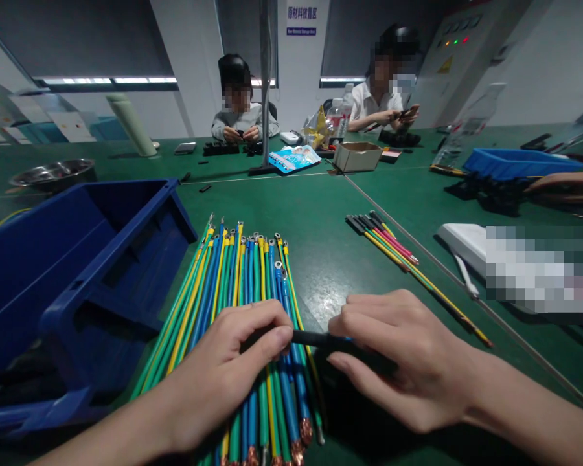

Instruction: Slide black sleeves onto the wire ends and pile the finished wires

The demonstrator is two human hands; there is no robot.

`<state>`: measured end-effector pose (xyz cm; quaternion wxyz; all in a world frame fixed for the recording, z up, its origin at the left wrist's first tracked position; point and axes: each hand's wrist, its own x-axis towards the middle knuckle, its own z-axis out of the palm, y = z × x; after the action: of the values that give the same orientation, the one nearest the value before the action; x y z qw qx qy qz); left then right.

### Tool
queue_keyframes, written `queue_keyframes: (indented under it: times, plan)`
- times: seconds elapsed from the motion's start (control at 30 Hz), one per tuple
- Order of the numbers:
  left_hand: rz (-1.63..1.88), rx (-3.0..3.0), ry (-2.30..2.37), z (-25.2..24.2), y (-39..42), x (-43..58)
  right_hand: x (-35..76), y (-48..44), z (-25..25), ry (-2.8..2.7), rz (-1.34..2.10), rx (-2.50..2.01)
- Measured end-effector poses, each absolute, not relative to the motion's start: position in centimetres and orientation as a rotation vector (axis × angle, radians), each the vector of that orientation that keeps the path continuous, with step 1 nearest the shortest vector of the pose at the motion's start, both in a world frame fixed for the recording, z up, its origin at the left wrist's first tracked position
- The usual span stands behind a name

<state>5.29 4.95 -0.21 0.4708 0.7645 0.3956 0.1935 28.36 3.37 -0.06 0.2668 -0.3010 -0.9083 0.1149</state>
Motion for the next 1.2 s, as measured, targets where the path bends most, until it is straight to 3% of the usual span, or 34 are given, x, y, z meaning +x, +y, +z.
queue_keyframes:
  times: [0.23,0.57,1.03,1.2]
  plan:
    - [0.502,1.821,0.94,-0.4,5.0,5.3,28.3,3.3,0.1,-2.459,0.42,-0.915]
    - [0.532,1.691,0.974,-0.6,5.2,5.4,27.7,3.9,-1.0,-2.523,0.171,-1.28]
    - [0.54,1.713,0.945,-0.9,5.1,5.2,28.0,4.1,-1.1,-2.471,-0.006,-1.1]
    - [0.701,1.429,0.894,-1.0,4.9,5.4,28.4,4.2,-0.9,-2.426,-0.044,-1.09]
